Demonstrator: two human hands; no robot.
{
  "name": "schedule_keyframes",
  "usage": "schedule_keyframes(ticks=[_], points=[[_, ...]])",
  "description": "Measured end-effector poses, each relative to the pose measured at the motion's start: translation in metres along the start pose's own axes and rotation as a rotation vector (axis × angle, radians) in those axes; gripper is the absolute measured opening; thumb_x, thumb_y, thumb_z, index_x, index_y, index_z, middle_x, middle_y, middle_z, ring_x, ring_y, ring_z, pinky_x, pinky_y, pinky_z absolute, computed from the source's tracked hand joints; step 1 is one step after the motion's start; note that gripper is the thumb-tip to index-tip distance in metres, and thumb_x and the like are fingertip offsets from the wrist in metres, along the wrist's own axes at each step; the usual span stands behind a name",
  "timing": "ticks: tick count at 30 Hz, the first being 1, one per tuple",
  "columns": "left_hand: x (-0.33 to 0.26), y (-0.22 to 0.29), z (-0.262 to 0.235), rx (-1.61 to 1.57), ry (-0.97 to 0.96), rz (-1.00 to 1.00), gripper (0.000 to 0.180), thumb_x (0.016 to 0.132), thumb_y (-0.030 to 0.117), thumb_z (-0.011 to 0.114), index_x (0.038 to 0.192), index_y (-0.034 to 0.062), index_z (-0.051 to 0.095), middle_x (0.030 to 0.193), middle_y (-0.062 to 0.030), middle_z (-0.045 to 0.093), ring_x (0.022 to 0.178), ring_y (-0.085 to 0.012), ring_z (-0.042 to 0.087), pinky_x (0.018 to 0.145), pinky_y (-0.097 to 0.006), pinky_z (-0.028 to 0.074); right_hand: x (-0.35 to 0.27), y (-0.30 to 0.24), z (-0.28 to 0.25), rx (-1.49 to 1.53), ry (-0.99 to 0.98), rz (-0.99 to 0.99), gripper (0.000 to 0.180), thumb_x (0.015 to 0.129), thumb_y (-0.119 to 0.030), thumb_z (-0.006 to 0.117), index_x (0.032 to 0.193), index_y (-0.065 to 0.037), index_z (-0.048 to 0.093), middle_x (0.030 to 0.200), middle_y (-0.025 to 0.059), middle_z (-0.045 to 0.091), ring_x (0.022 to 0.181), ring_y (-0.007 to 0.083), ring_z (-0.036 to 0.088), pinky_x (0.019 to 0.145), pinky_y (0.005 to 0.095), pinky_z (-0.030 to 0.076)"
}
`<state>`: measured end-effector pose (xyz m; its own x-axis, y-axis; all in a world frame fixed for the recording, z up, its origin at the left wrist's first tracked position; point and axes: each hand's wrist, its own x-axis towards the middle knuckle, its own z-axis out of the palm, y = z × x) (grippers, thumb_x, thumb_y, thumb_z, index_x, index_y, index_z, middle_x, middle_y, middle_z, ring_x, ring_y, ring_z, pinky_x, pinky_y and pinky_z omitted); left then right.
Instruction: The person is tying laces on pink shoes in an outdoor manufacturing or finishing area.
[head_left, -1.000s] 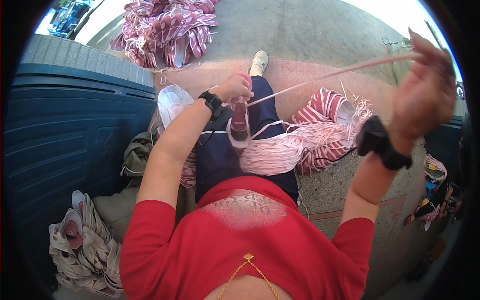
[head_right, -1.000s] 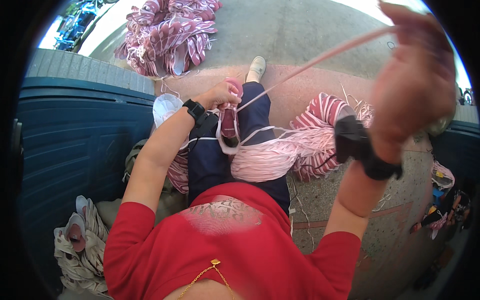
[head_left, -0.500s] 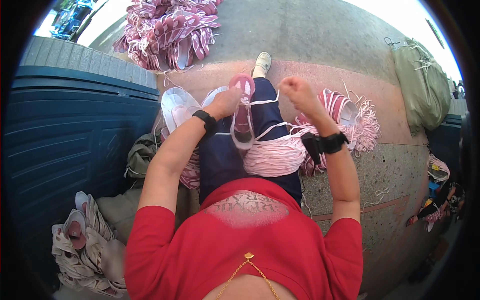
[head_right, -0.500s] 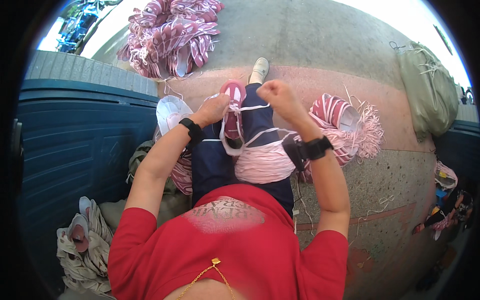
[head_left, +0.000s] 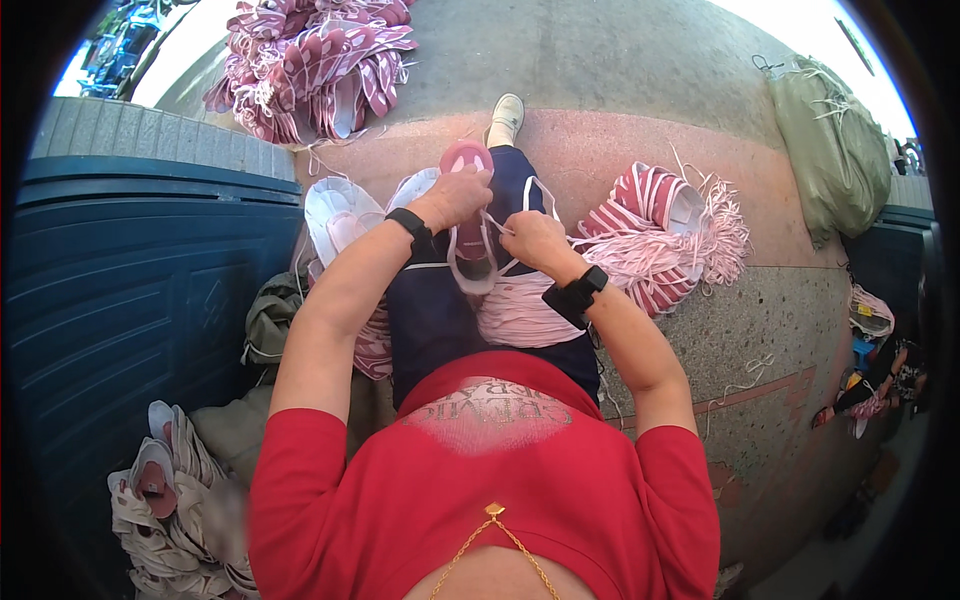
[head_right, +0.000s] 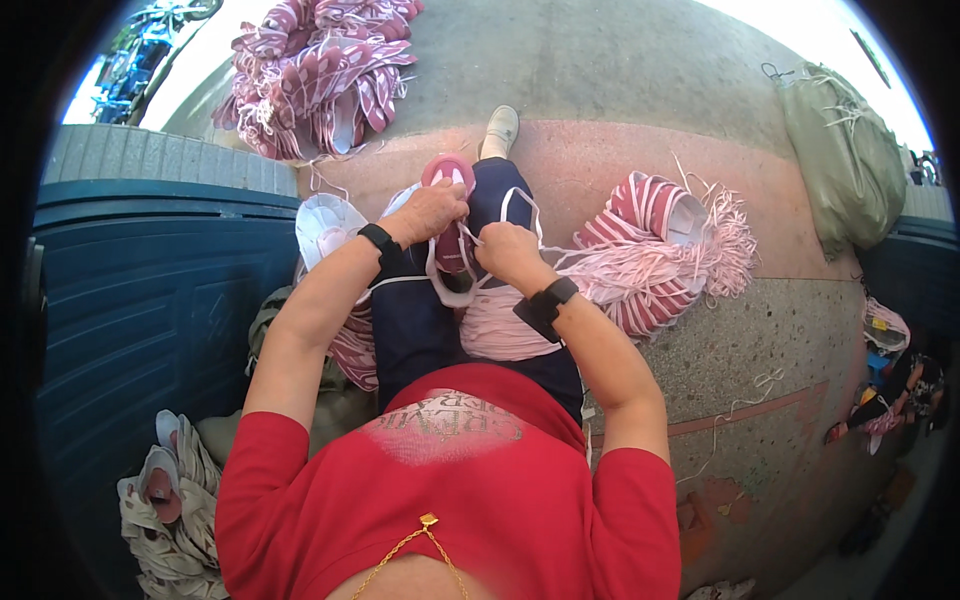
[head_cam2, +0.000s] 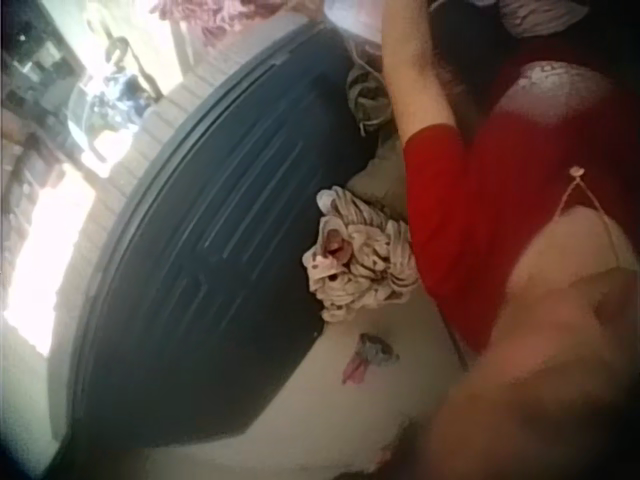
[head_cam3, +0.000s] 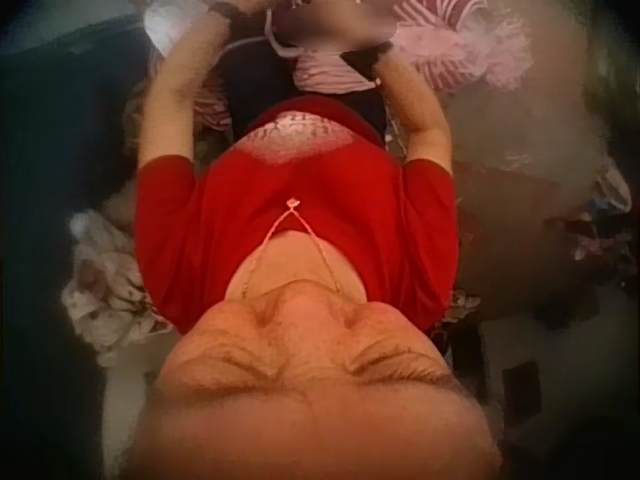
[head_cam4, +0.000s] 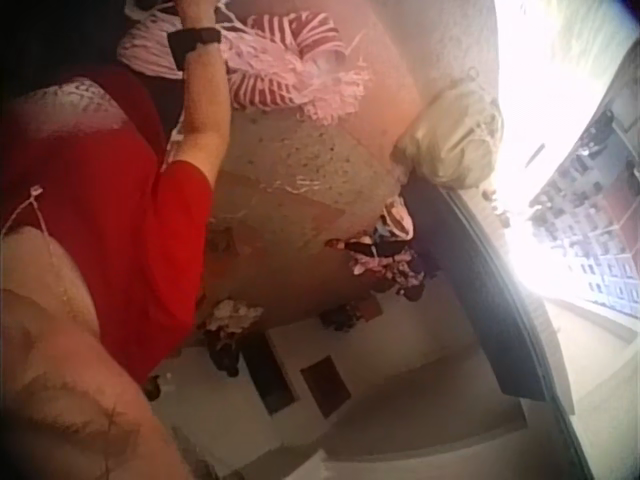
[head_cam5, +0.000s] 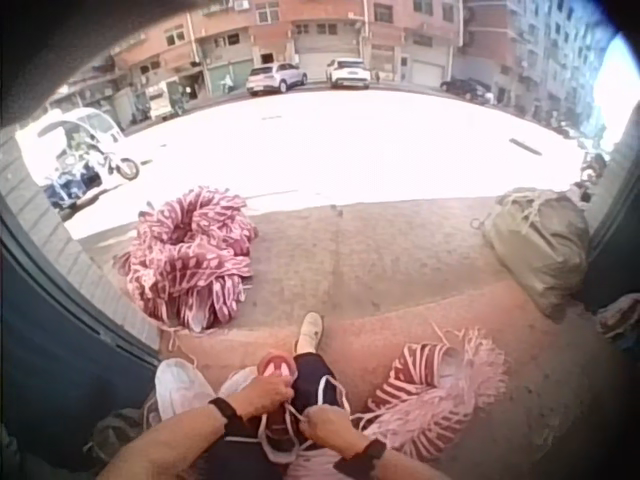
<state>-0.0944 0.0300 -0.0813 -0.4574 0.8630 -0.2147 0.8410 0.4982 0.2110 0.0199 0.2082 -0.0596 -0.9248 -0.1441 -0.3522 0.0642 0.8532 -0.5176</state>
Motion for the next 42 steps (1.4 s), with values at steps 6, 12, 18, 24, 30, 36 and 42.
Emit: schedule_keyframes(ticks=[6,12,18,24,30,36,42], points=[[0.003,-0.043,-0.009,-0.04,-0.047,0.025,0.018,0.086,0.017,0.059,0.086,0.0043,0.072,0.08,-0.0173,0.067,0.082,-0.0339,0.067,0.075,-0.047,0.054,0.004,-0.015,0.007,0.17,0.077,-0.005,0.029,0.085,-0.029,0.06,0.08,-0.004,0.074,0.08,0.0226,0.07,0.081,0.0402,0.07,0.074,0.0492,0.055],[0.034,0.012,-0.003,-0.315,-0.246,-0.341,0.024,0.085,0.023,0.063,0.092,0.0024,0.073,0.086,-0.02,0.071,0.09,-0.0375,0.069,0.08,-0.048,0.053,-0.017,-0.042,0.001,0.01,0.074,-0.268,0.029,0.085,-0.031,0.058,0.075,-0.006,0.072,0.071,0.0196,0.068,0.07,0.0399,0.069,0.069,0.0496,0.055],[0.006,-0.01,-0.022,-0.295,-0.034,-0.348,0.019,0.078,0.018,0.072,0.09,0.004,0.073,0.094,-0.0203,0.071,0.093,-0.0371,0.068,0.084,-0.045,0.052,-0.037,0.022,-0.048,0.185,0.0,-0.004,0.031,0.086,-0.033,0.06,0.077,-0.005,0.07,0.075,0.0205,0.068,0.077,0.0403,0.068,0.071,0.0495,0.053],[-0.013,-0.016,-0.008,-0.094,0.063,-0.24,0.017,0.08,0.019,0.072,0.088,0.0042,0.072,0.091,-0.0191,0.068,0.089,-0.0384,0.066,0.081,-0.048,0.052,-0.027,0.016,-0.021,0.315,0.271,-0.033,0.023,0.088,-0.029,0.066,0.09,-0.007,0.072,0.082,0.0196,0.07,0.08,0.0396,0.069,0.073,0.0487,0.053],[-0.025,-0.013,-0.001,-0.13,0.107,-0.314,0.02,0.084,0.021,0.071,0.094,0.003,0.069,0.088,-0.0183,0.067,0.084,-0.0358,0.066,0.076,-0.045,0.052,-0.009,-0.027,0.02,0.171,0.164,-0.232,0.022,0.087,-0.026,0.062,0.083,-0.009,0.074,0.082,0.0168,0.071,0.077,0.0376,0.069,0.071,0.0486,0.054],[-0.055,-0.023,-0.008,-0.841,0.186,-0.44,0.019,0.089,0.014,0.069,0.101,-0.0001,0.071,0.085,-0.0068,0.069,0.078,-0.0136,0.063,0.071,-0.028,0.051,0.027,-0.033,0.055,0.09,0.299,-0.163,0.02,0.089,-0.022,0.06,0.082,-0.007,0.071,0.083,0.0152,0.07,0.076,0.0361,0.07,0.068,0.0471,0.055],[-0.079,-0.024,0.0,-1.136,0.245,-0.578,0.02,0.089,0.008,0.07,0.106,-0.0035,0.07,0.09,-0.0033,0.068,0.082,-0.0091,0.063,0.074,-0.024,0.052,0.041,-0.04,0.064,-0.023,0.398,-0.161,0.012,0.088,-0.017,0.06,0.089,-0.007,0.067,0.082,0.014,0.07,0.073,0.0332,0.07,0.064,0.0426,0.056]])
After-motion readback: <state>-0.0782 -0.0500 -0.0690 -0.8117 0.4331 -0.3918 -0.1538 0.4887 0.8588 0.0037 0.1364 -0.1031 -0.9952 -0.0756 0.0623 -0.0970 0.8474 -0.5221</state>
